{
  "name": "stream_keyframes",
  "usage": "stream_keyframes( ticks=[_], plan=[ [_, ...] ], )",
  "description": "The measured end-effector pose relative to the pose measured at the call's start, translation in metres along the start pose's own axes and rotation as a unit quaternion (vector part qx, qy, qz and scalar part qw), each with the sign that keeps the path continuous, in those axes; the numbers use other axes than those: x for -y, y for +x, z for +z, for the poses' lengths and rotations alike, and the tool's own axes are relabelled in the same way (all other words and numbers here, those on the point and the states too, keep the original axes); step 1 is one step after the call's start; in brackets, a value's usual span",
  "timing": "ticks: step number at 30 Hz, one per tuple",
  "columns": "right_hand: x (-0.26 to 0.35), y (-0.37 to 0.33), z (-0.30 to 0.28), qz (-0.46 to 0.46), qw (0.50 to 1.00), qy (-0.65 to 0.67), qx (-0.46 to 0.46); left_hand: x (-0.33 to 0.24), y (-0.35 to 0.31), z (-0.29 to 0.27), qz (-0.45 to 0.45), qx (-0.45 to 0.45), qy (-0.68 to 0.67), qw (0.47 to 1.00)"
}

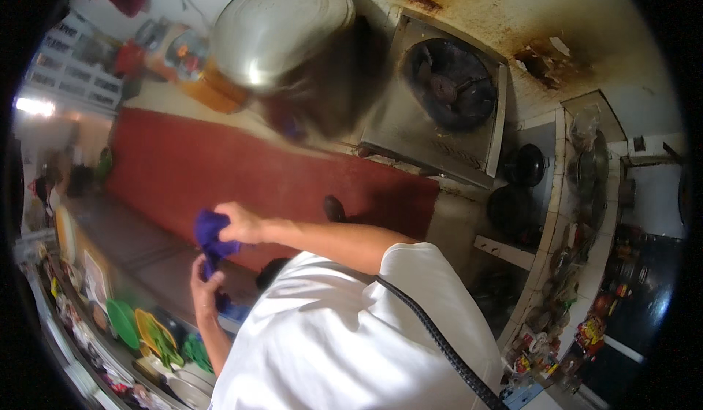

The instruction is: The person wipes a glass display case and a wooden table with a purple cloth. They then rinse the cloth at the sink, wring it out, and fold it on the table. Finally, they pick up a kettle and rinse it under the tap.

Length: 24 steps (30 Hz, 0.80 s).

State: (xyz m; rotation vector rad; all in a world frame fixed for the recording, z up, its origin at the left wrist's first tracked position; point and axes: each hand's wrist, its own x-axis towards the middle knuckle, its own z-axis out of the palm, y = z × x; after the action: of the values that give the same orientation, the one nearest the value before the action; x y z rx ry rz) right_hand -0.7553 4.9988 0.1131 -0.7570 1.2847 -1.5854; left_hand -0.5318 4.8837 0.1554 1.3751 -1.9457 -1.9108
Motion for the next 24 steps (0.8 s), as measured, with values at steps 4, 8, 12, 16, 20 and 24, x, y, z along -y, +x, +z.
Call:
stream_keyframes(
  ticks=[4,8,12,16,20,24],
  plan=[
    [0.004,0.051,-0.015,0.009,0.999,0.03,-0.043,-0.02,0.052,-0.005,-0.06,0.025,0.046,0.997],
    [-0.003,0.092,-0.017,0.118,0.987,0.066,-0.084,-0.027,0.107,-0.047,-0.128,0.056,0.058,0.989],
    [-0.036,0.144,0.005,0.159,0.979,0.074,-0.099,-0.025,0.164,-0.113,-0.128,0.107,0.097,0.981],
    [0.026,0.186,0.046,0.175,0.982,-0.003,-0.066,-0.01,0.206,-0.178,-0.047,0.132,0.18,0.974],
    [0.031,0.26,0.069,0.135,0.987,0.004,-0.083,-0.048,0.252,-0.251,-0.04,0.098,0.001,0.994],
    [0.054,0.361,0.096,0.183,0.98,0.034,-0.075,-0.045,0.317,-0.343,0.023,0.086,-0.022,0.996]
  ],
)
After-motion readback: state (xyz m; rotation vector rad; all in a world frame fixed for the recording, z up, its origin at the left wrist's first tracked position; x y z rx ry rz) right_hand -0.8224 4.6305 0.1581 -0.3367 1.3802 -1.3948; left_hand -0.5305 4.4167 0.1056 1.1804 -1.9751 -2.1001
